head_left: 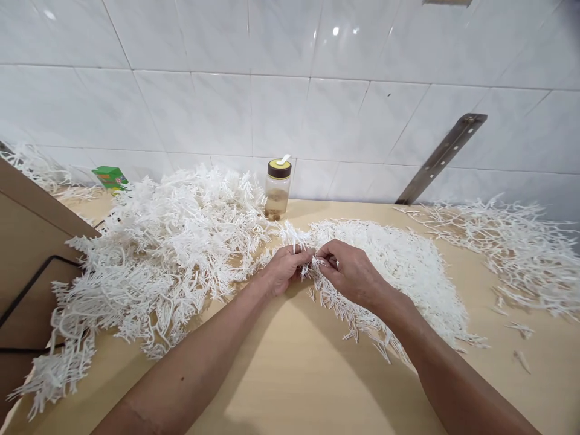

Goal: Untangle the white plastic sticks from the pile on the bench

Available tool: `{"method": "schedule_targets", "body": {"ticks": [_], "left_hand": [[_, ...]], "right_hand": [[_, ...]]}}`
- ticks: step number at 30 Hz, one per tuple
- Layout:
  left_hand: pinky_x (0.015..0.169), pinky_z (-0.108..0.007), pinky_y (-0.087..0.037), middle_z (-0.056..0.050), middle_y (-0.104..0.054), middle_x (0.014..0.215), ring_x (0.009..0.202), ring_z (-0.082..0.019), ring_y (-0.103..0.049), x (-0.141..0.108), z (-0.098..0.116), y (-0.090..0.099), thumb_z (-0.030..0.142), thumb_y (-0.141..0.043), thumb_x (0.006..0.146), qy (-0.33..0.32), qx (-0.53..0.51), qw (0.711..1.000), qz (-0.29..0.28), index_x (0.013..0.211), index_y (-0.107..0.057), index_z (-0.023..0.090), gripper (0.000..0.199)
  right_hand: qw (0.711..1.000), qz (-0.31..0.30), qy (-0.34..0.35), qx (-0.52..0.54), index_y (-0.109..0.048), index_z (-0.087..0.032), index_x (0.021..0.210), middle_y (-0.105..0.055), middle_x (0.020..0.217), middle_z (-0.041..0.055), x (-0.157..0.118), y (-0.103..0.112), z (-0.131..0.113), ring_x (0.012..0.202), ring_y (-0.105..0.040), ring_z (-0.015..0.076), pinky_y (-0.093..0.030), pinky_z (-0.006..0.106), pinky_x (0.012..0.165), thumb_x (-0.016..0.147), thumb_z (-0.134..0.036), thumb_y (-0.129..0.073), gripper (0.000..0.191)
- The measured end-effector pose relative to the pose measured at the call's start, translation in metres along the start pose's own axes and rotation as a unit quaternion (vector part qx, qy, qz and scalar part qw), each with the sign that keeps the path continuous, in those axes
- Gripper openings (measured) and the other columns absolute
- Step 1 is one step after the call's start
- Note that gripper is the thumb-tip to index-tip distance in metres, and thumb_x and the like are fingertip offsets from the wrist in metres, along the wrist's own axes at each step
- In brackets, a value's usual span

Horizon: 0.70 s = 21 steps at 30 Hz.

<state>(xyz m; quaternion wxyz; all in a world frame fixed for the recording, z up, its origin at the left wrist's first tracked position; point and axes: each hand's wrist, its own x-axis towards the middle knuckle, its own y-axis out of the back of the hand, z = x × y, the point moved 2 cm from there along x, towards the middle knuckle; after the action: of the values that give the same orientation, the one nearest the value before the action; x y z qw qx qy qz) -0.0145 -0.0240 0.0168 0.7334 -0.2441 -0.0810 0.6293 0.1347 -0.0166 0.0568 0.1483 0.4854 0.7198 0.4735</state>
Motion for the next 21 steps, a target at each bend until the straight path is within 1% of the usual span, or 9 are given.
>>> {"method": "schedule_targets", "body": {"ticks": [4, 6, 11, 13, 15, 17, 19, 21], "left_hand": [[0.055, -0.023, -0.034, 0.002, -0.052, 0.056, 0.054, -0.008, -0.045, -0.001, 0.0, 0.001, 0.045, -0.086, 0.056, -0.03, 0.009, 0.999, 0.02, 0.061, -0.057, 0.015, 0.042], [0.056, -0.023, -0.034, 0.002, -0.053, 0.057, 0.055, -0.008, -0.045, 0.0, 0.001, 0.002, 0.047, -0.085, 0.056, -0.051, 0.022, 0.998, 0.017, 0.063, -0.059, 0.014, 0.042], [0.057, -0.024, -0.036, 0.002, -0.054, 0.06, 0.056, -0.009, -0.047, 0.003, -0.004, 0.006, 0.048, -0.085, 0.057, -0.049, 0.009, 0.999, 0.007, 0.068, -0.059, 0.015, 0.043], [0.058, -0.024, -0.038, 0.001, -0.055, 0.063, 0.058, -0.01, -0.048, 0.005, -0.008, 0.006, 0.049, -0.083, 0.059, -0.051, 0.015, 0.999, 0.005, 0.07, -0.059, 0.015, 0.042], [0.059, -0.025, -0.038, 0.001, -0.054, 0.065, 0.059, -0.011, -0.048, 0.007, -0.011, 0.007, 0.049, -0.078, 0.065, -0.071, 0.048, 0.996, 0.01, 0.073, -0.059, 0.015, 0.04], [0.059, -0.024, -0.036, 0.002, -0.052, 0.064, 0.059, -0.01, -0.045, 0.007, -0.012, 0.009, 0.047, -0.072, 0.073, -0.119, 0.121, 0.985, 0.04, 0.074, -0.058, 0.016, 0.034], [0.058, -0.024, -0.034, 0.004, -0.049, 0.062, 0.059, -0.01, -0.042, 0.007, -0.01, 0.009, 0.042, -0.066, 0.078, -0.182, 0.217, 0.956, 0.079, 0.073, -0.056, 0.017, 0.027], [0.059, -0.024, -0.033, 0.004, -0.048, 0.061, 0.06, -0.01, -0.04, 0.004, -0.006, 0.008, 0.036, -0.063, 0.081, -0.23, 0.288, 0.923, 0.107, 0.07, -0.053, 0.018, 0.023]], "right_hand": [[0.999, 0.012, -0.044, 0.008, -0.056, -0.02, 0.079, -0.059, 0.07, -0.0006, 0.0, -0.01, -0.001, 0.061, -0.051, 0.0137, -0.038, 0.027, 0.058, 0.078, -0.018, -0.054, 0.003], [0.997, 0.017, -0.063, 0.027, -0.056, -0.02, 0.079, -0.06, 0.068, -0.0008, -0.001, -0.013, -0.001, 0.06, -0.051, 0.0138, -0.038, 0.026, 0.057, 0.079, -0.02, -0.053, 0.003], [0.99, 0.023, -0.097, 0.101, -0.059, -0.019, 0.083, -0.064, 0.074, 0.0003, -0.002, -0.013, 0.002, 0.058, -0.052, 0.0132, -0.039, 0.026, 0.054, 0.08, -0.023, -0.051, 0.01], [0.99, 0.024, -0.097, 0.104, -0.06, -0.019, 0.082, -0.063, 0.072, -0.0002, -0.001, -0.013, 0.003, 0.058, -0.052, 0.0132, -0.039, 0.026, 0.054, 0.078, -0.022, -0.051, 0.01], [0.992, 0.025, -0.093, 0.086, -0.058, -0.019, 0.078, -0.061, 0.068, -0.0009, 0.0, -0.013, 0.004, 0.059, -0.051, 0.0135, -0.038, 0.026, 0.055, 0.077, -0.021, -0.051, 0.008], [0.992, 0.02, -0.106, 0.069, -0.056, -0.02, 0.073, -0.059, 0.064, -0.0015, 0.001, -0.015, 0.004, 0.058, -0.051, 0.0135, -0.036, 0.025, 0.054, 0.076, -0.02, -0.05, 0.007], [0.99, 0.017, -0.128, 0.054, -0.055, -0.02, 0.071, -0.058, 0.063, -0.0016, 0.002, -0.019, 0.003, 0.058, -0.05, 0.0136, -0.035, 0.025, 0.053, 0.076, -0.02, -0.049, 0.007], [0.991, 0.029, -0.128, 0.028, -0.053, -0.02, 0.071, -0.058, 0.065, -0.0006, 0.003, -0.023, 0.0, 0.06, -0.051, 0.0139, -0.036, 0.025, 0.055, 0.077, -0.018, -0.05, 0.007]]}}
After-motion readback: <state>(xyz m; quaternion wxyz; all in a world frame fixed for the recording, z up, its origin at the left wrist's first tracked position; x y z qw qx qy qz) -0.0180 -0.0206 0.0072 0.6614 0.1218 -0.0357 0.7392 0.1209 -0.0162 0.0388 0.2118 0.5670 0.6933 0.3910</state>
